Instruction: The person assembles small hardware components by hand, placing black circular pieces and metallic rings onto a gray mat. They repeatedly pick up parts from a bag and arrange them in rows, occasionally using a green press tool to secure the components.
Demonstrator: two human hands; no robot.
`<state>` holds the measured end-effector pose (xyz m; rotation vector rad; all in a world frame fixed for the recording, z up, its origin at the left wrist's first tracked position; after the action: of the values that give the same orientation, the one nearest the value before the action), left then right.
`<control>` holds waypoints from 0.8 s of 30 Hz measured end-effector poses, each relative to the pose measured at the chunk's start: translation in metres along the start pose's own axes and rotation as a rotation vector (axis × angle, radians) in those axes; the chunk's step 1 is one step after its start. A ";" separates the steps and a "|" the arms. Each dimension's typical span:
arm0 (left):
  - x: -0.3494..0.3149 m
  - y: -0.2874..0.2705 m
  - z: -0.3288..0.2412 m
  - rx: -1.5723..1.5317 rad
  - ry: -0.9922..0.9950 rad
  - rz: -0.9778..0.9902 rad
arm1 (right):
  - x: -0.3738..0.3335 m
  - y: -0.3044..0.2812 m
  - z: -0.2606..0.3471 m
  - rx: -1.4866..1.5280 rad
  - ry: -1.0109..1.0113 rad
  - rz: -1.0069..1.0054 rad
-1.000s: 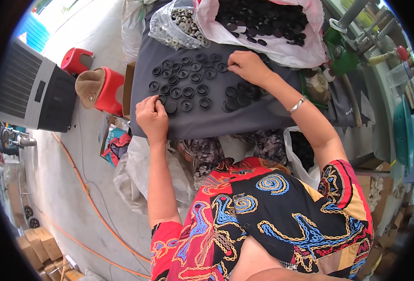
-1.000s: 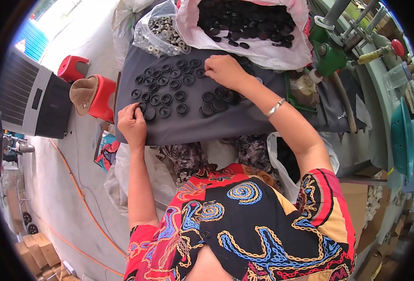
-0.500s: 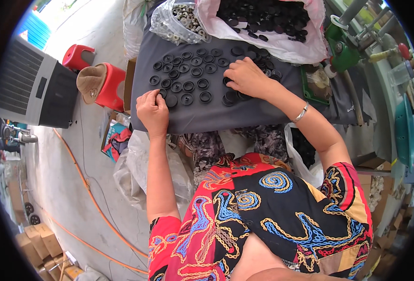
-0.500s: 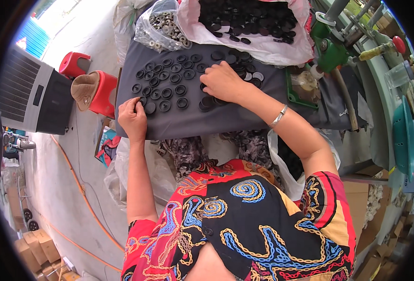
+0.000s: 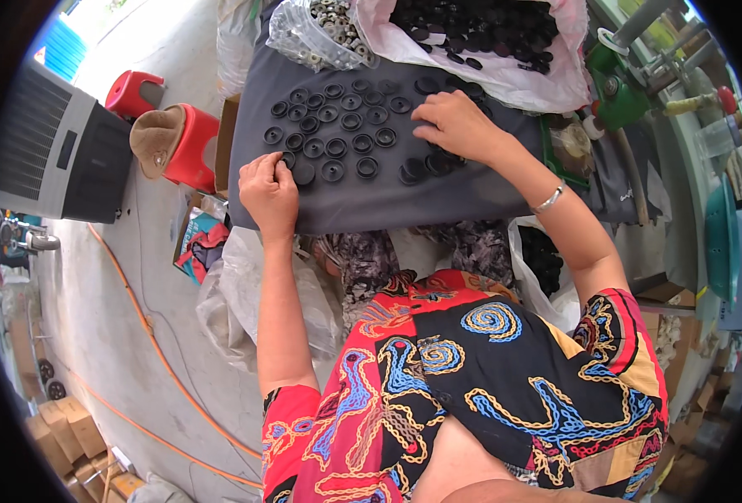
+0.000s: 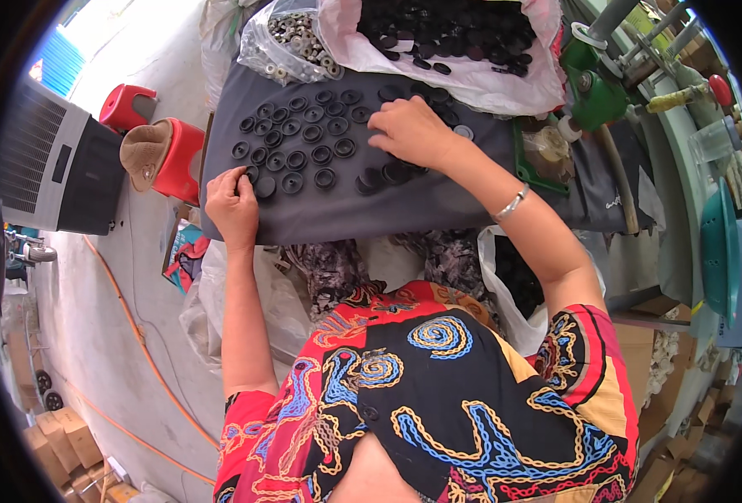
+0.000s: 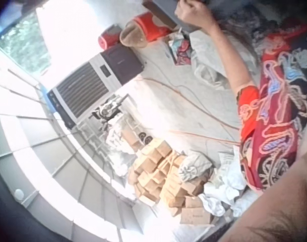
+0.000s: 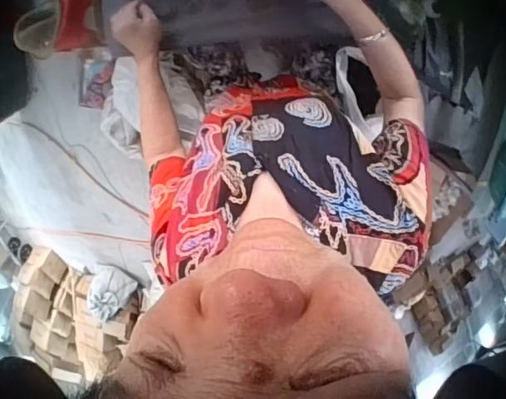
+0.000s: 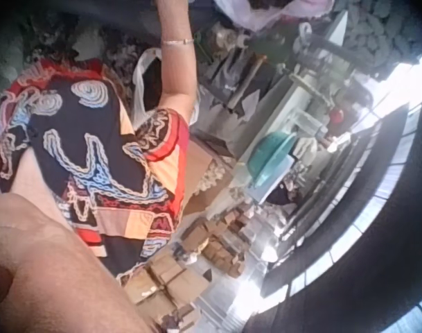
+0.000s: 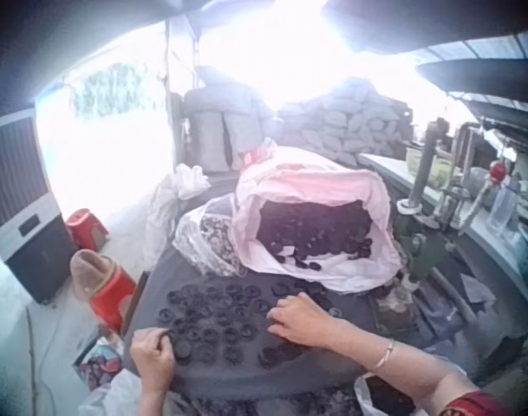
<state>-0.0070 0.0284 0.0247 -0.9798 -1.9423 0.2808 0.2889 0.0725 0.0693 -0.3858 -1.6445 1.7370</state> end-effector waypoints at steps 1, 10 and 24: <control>-0.001 0.001 0.000 -0.001 0.005 0.002 | -0.008 -0.006 0.007 0.017 -0.016 0.068; 0.001 0.002 0.002 0.015 -0.001 0.019 | -0.031 -0.006 0.034 0.042 -0.085 0.200; 0.001 0.002 0.000 0.009 -0.002 0.013 | 0.002 0.001 0.004 0.228 0.042 -0.172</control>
<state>-0.0067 0.0303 0.0241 -0.9873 -1.9356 0.2977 0.2848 0.0706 0.0693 -0.1665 -1.3886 1.7496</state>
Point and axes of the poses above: each hand's wrist, its own x-axis towards the middle knuckle, its own y-axis out of the palm, z = x × y, the point moved 4 cm from there along x, towards the middle knuckle, and after that the axes turned 10 degrees about -y, right-handed, at the moved point
